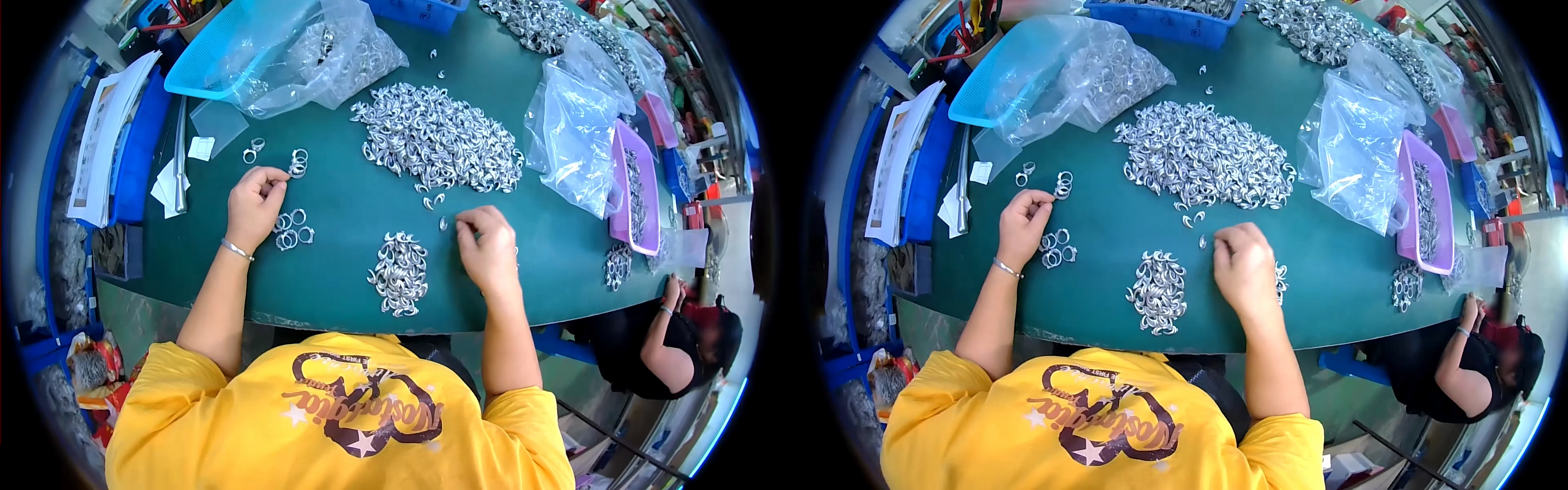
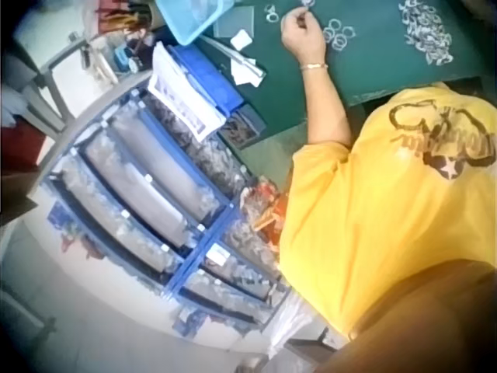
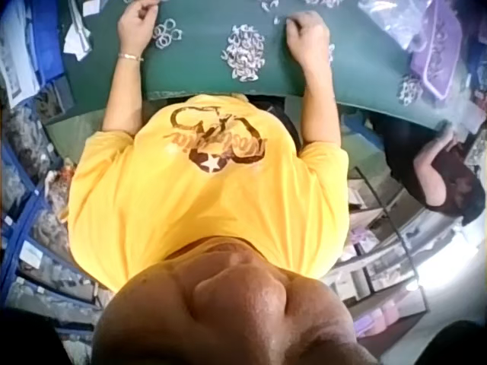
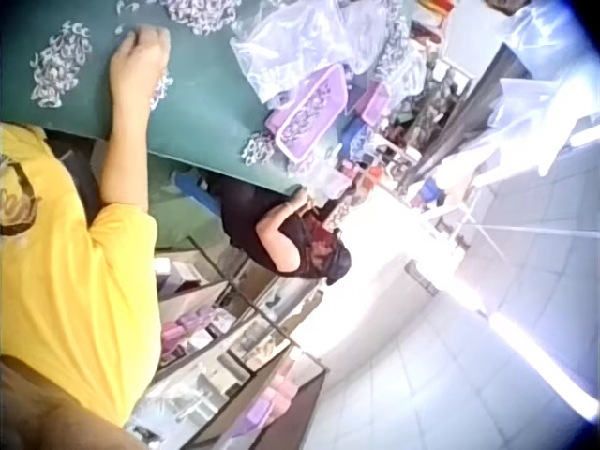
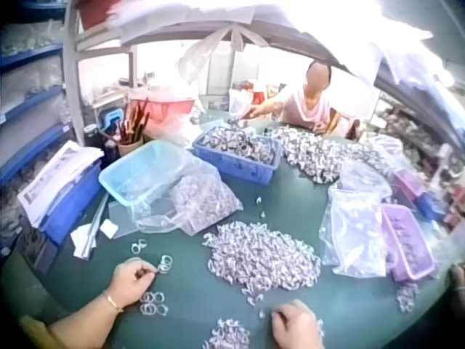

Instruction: The person sorts small metal rings from a central pile on a table into smaller groups by hand, moving them one or two at a time.

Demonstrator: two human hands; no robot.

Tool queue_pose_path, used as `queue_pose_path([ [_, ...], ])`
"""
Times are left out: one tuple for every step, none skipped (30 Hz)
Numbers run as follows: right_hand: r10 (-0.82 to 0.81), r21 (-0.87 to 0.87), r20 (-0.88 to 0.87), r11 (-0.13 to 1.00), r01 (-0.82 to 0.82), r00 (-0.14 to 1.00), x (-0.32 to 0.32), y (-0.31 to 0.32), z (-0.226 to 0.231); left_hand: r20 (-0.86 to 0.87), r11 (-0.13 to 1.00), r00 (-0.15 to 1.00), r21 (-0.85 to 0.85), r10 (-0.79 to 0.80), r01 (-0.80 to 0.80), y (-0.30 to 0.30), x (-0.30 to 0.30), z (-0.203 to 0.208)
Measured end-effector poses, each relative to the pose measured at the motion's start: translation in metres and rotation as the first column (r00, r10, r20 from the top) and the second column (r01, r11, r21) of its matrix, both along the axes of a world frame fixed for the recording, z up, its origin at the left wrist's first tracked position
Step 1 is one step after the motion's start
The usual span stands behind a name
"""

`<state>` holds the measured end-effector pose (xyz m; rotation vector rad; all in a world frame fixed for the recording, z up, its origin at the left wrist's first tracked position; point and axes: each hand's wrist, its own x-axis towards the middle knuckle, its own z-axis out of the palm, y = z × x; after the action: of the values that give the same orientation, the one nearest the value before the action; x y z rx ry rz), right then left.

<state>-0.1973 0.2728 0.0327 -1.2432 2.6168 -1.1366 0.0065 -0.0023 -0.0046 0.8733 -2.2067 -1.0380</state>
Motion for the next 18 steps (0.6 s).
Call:
queue_pose_path([
  [-0.045, 0.01, 0.042, 0.999, 0.044, 0.998, -0.002, 0.003, 0.005, 0.004, 1.0, 1.0, -0.02, -0.004, 0.004, 0.0, -0.001, 0.001],
  [-0.089, 0.022, 0.084, 0.996, 0.087, 0.993, -0.004, 0.005, 0.006, 0.008, 1.0, 1.0, -0.018, -0.001, 0.001, 0.001, -0.001, 0.001],
  [-0.06, 0.014, 0.063, 0.998, 0.059, 0.996, -0.004, 0.005, 0.005, 0.012, 1.0, 1.0, -0.016, 0.003, -0.003, 0.002, -0.001, 0.0],
  [-0.033, 0.03, 0.034, 0.999, 0.032, 0.999, -0.003, 0.003, 0.002, 0.013, 1.0, 1.0, -0.015, 0.001, 0.0, 0.002, -0.002, 0.0],
  [-0.006, 0.047, 0.006, 0.999, 0.006, 1.0, 0.0, -0.003, -0.002, 0.013, 1.0, 1.0, -0.009, 0.003, -0.003, 0.003, -0.002, 0.0],
  [0.022, 0.064, -0.021, 0.998, -0.021, 1.0, 0.005, -0.008, -0.006, 0.018, 1.0, 1.0, -0.016, 0.009, -0.008, 0.003, -0.002, 0.001],
  [0.006, 0.125, -0.056, 0.992, 0.001, 0.998, 0.009, -0.01, -0.009, 0.018, 1.0, 1.0, -0.018, 0.015, -0.015, 0.004, -0.003, 0.002],
  [0.022, 0.112, -0.058, 0.994, -0.016, 0.998, 0.009, -0.009, -0.011, 0.019, 1.0, 1.0, -0.021, 0.021, -0.02, 0.004, -0.004, 0.002],
  [0.037, 0.1, -0.06, 0.994, -0.031, 0.998, 0.008, -0.008, -0.012, 0.012, 1.0, 1.0, -0.008, 0.015, -0.015, 0.005, -0.005, 0.002],
  [0.056, 0.086, -0.057, 0.995, -0.051, 0.997, 0.008, -0.008, -0.015, 0.009, 1.0, 1.0, 0.003, 0.013, -0.013, 0.005, -0.004, 0.0],
  [0.064, 0.042, -0.07, 0.997, -0.062, 0.995, 0.007, -0.006, -0.017, 0.006, 1.0, 1.0, 0.015, 0.01, -0.01, 0.005, -0.003, -0.001],
  [0.099, 0.043, -0.119, 0.995, -0.094, 0.988, 0.006, -0.005, -0.018, 0.011, 1.0, 1.0, 0.014, 0.013, -0.013, 0.004, -0.002, -0.001],
  [0.13, 0.048, -0.172, 0.991, -0.124, 0.977, 0.005, -0.004, -0.018, 0.011, 1.0, 1.0, 0.015, 0.012, -0.013, 0.003, -0.003, -0.002],
  [0.16, 0.054, -0.224, 0.987, -0.151, 0.961, 0.006, -0.003, -0.017, 0.01, 1.0, 1.0, 0.016, 0.011, -0.011, 0.001, -0.003, -0.003],
  [0.225, 0.054, -0.217, 0.974, -0.219, 0.95, 0.009, 0.0, -0.016, 0.007, 1.0, 1.0, 0.0, 0.01, -0.01, 0.002, -0.002, -0.003],
  [0.238, 0.014, -0.161, 0.971, -0.238, 0.958, 0.012, 0.003, -0.013, -0.002, 1.0, 1.0, -0.019, 0.01, -0.01, 0.003, 0.001, -0.004],
  [0.252, -0.027, -0.105, 0.966, -0.256, 0.962, 0.015, 0.006, -0.01, -0.011, 0.999, 1.0, -0.038, 0.011, -0.012, 0.003, 0.001, -0.003],
  [0.27, -0.07, -0.05, 0.96, -0.273, 0.962, 0.015, 0.008, -0.008, -0.006, 0.999, 1.0, -0.044, 0.0, 0.0, 0.001, 0.0, -0.001],
])
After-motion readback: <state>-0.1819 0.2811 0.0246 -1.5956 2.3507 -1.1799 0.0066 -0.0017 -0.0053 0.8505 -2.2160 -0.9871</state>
